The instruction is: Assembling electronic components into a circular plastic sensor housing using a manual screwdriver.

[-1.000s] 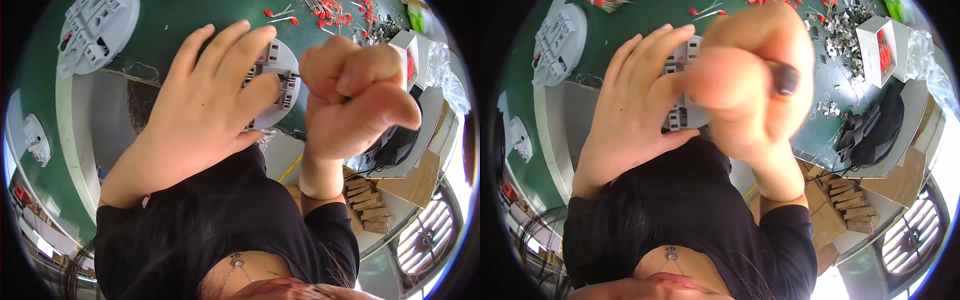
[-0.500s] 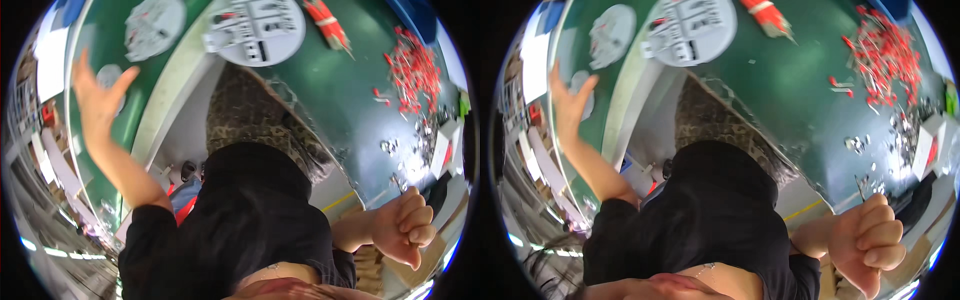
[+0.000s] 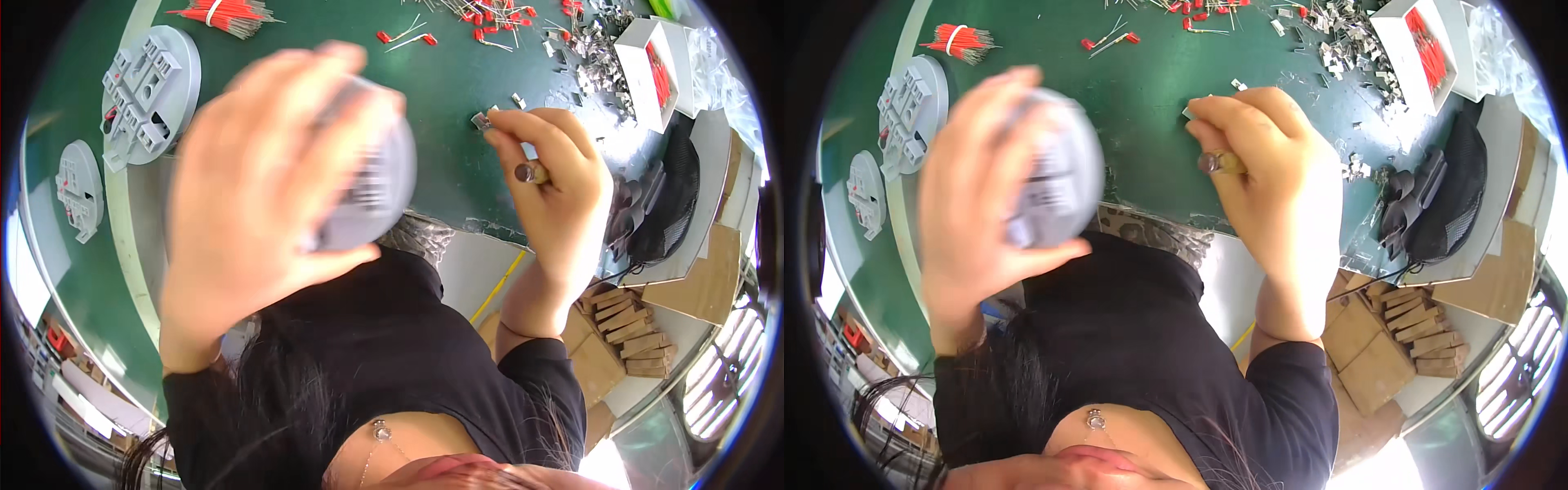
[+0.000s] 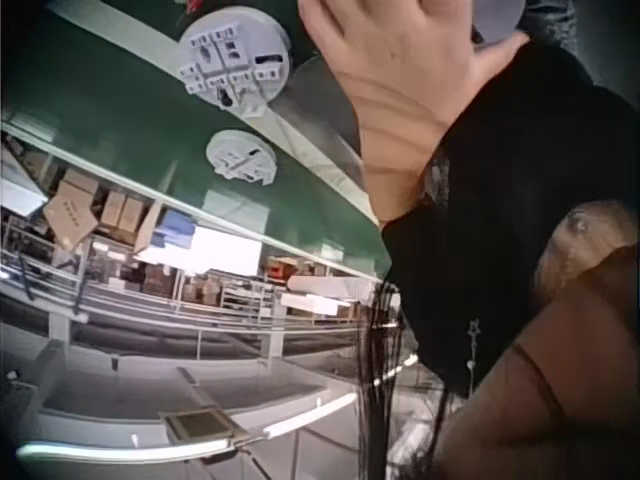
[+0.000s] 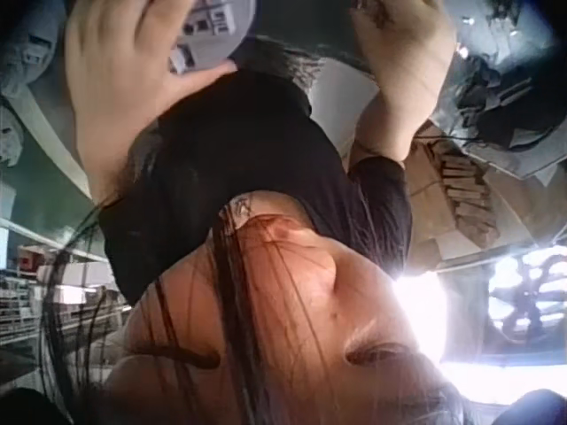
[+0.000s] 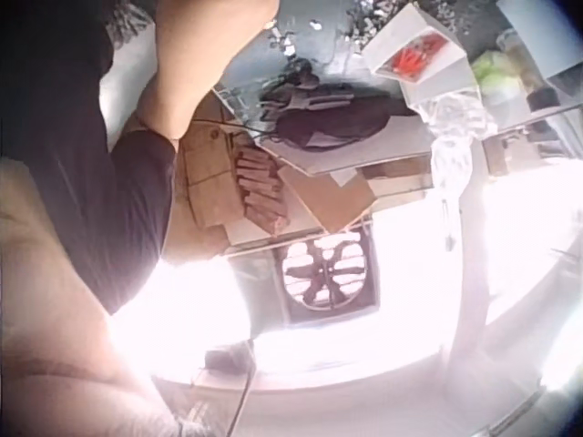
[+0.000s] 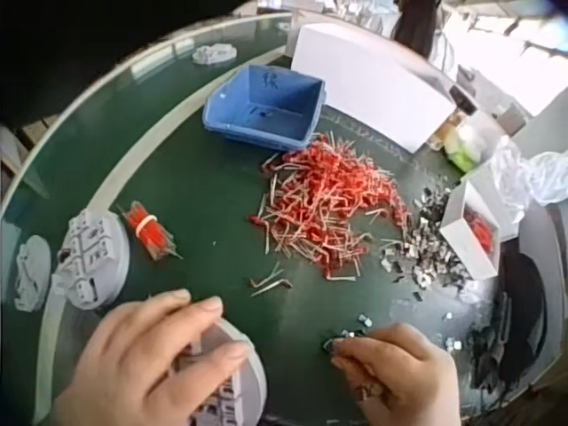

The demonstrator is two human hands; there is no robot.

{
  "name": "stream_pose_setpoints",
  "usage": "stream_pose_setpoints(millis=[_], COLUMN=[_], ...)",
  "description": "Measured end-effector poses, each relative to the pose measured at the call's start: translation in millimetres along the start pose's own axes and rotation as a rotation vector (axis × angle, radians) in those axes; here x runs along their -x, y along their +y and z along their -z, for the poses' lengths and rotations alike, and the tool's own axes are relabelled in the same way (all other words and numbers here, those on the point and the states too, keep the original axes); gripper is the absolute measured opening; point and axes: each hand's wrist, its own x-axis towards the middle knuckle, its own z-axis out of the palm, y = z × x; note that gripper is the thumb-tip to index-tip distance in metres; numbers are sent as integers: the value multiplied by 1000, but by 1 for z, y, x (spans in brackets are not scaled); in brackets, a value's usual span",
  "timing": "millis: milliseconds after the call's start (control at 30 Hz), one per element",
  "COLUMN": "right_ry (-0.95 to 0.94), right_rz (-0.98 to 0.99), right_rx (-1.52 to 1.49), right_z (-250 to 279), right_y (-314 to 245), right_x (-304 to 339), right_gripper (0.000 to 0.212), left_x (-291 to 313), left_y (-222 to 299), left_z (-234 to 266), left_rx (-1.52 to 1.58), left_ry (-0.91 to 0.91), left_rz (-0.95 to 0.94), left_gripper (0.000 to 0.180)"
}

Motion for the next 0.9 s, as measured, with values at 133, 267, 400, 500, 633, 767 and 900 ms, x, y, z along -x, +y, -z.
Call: stream_pose_setpoints(millis=[133, 267, 400, 500, 633, 767, 900], right_ry=[-2, -37, -59, -85, -199, -269, -176], right_rz=[84, 95, 73, 119, 205, 248, 175], right_rx=[-56, -55, -71, -42, 107, 168, 70], right_z=[0, 4, 7, 8, 5, 6, 0], right_y=[15, 20, 26, 24, 16, 21, 24], right_x=[0, -2, -10, -13, -18, -17, -7], right_gripper=[17, 18, 20, 22, 24, 25, 28], left_x=[-36, -73, -109, -112, -115, -95, -55], left_y=[20, -13, -15, -21, -27, -23, -11], left_z=[-11, -13, -12, -13, -11, -14, -26], left_rx=[79, -15, -135, -104, -104, 67, 436], left_ry=[-106, 116, 8, -18, 21, 141, 320], left_rz=[39, -182, -199, -212, -198, -118, -32], left_gripper=[92, 61, 8, 7, 6, 6, 11])
